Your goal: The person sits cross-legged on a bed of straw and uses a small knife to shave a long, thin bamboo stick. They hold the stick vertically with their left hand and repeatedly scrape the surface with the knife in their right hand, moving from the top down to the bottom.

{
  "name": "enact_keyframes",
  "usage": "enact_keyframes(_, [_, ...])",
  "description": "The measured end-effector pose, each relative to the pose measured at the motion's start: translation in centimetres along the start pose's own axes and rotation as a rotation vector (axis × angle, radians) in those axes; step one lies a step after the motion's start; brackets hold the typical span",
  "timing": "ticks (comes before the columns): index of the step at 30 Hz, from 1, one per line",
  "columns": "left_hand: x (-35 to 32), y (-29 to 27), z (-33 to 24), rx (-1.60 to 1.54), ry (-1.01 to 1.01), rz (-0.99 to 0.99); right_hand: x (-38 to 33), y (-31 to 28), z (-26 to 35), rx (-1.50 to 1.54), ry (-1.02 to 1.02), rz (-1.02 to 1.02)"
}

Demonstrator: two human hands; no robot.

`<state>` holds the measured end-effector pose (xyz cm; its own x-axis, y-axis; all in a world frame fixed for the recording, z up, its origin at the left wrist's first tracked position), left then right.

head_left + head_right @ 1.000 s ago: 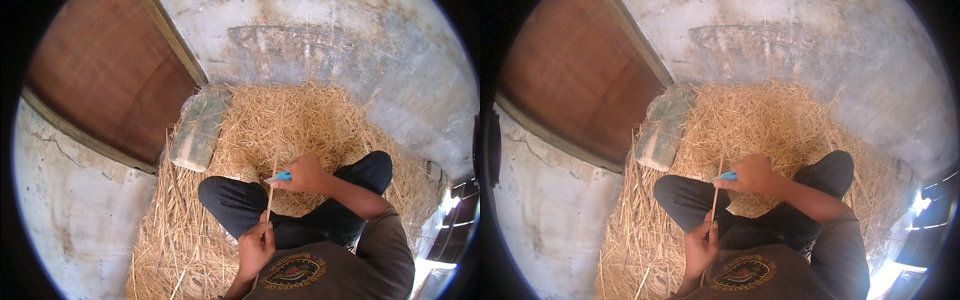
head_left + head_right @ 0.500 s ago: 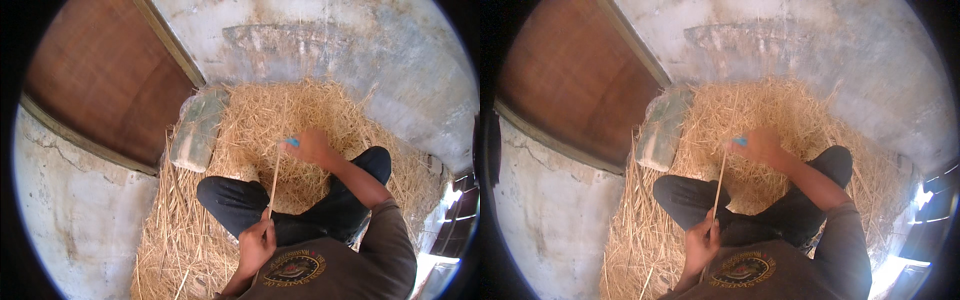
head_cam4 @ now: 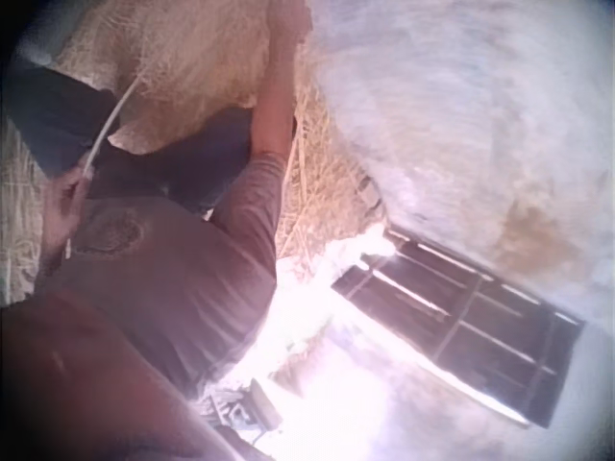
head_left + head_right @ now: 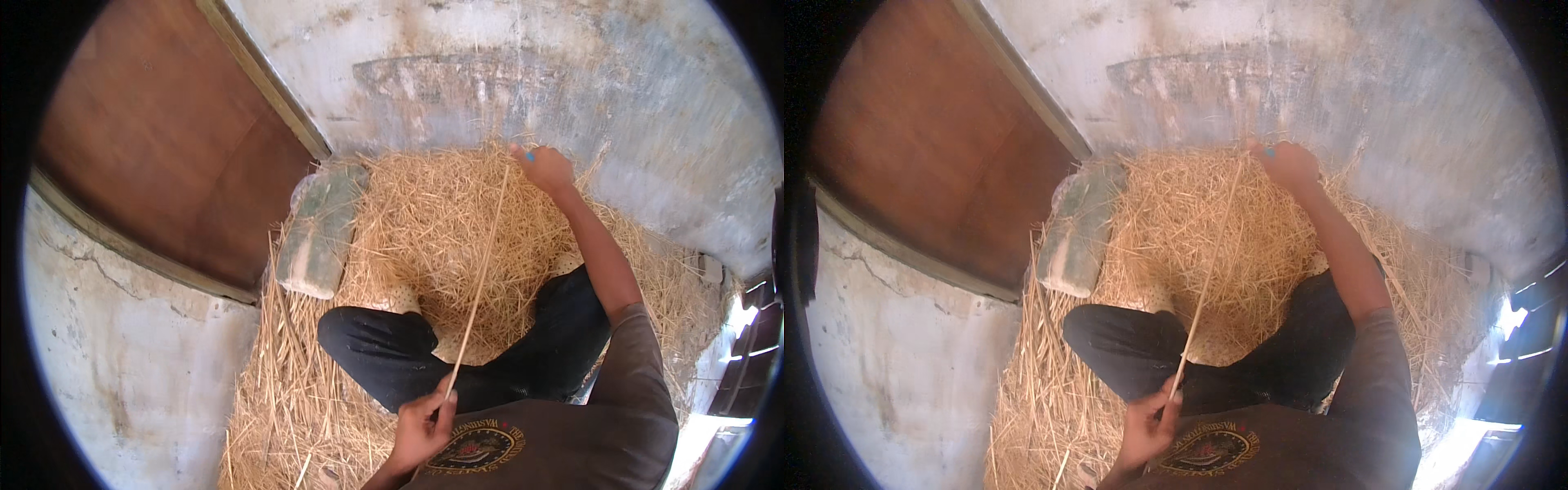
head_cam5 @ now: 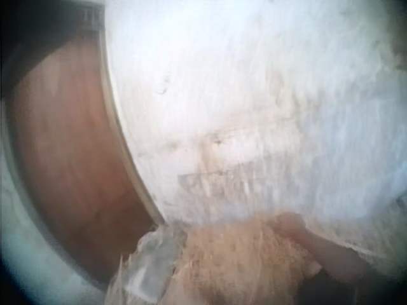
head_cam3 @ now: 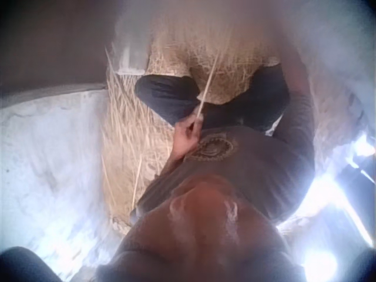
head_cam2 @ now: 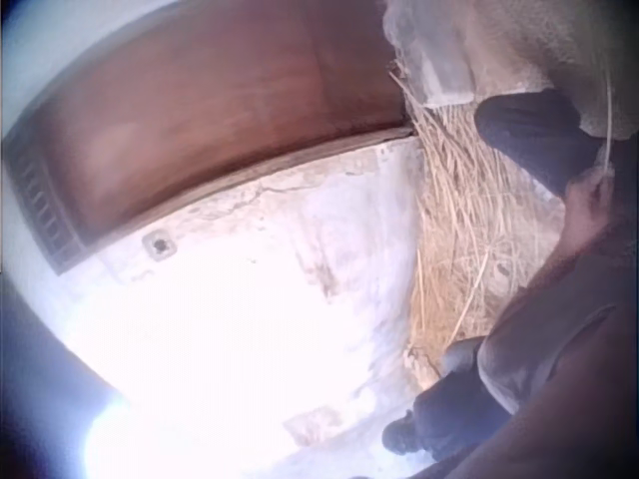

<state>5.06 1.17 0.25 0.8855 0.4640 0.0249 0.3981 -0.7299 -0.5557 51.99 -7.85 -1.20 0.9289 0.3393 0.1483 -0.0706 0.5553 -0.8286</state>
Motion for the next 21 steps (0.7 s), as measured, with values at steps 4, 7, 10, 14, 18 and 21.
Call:
enact_keyframes(4, [0.3, 0.0, 3.7, -0.391, -0.385, 0.065, -2.0, 0.6, 0.6, 0.136, -0.032, 0.036])
enact_keyframes(7, [3.3, 1.7, 6.4, -0.617, -0.431, 0.101, -15.3, 3.1, 10.9, 0.228, -0.520, 0.135])
enact_keyframes(10, [5.4, 2.6, 6.2, -0.755, -0.387, 0.119, -23.8, 4.8, 16.4, 0.187, -0.688, 0.388])
enact_keyframes(14, [5.4, 1.1, 3.7, -0.551, -0.308, 0.069, -21.5, 4.4, 15.9, 0.222, -0.660, 0.197])
enact_keyframes(18, [4.9, 0.5, 2.9, -0.447, -0.262, 0.036, -22.3, 3.3, 17.5, 0.160, -0.711, 0.258])
enact_keyframes(21, [4.5, 0.3, 2.3, -0.366, -0.201, -0.012, -23.6, 3.3, 18.1, 0.123, -0.809, 0.256])
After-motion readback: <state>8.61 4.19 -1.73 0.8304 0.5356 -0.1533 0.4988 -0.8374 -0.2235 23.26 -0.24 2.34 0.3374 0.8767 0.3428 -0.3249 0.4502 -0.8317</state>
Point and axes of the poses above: each hand's wrist, its own x-axis towards the middle knuckle, its own y-axis out of the palm, z = x × y, the point moved 10 cm from there along x, towards the middle knuckle, and after that the axes turned 9 degrees about x, right-handed, at the moved point
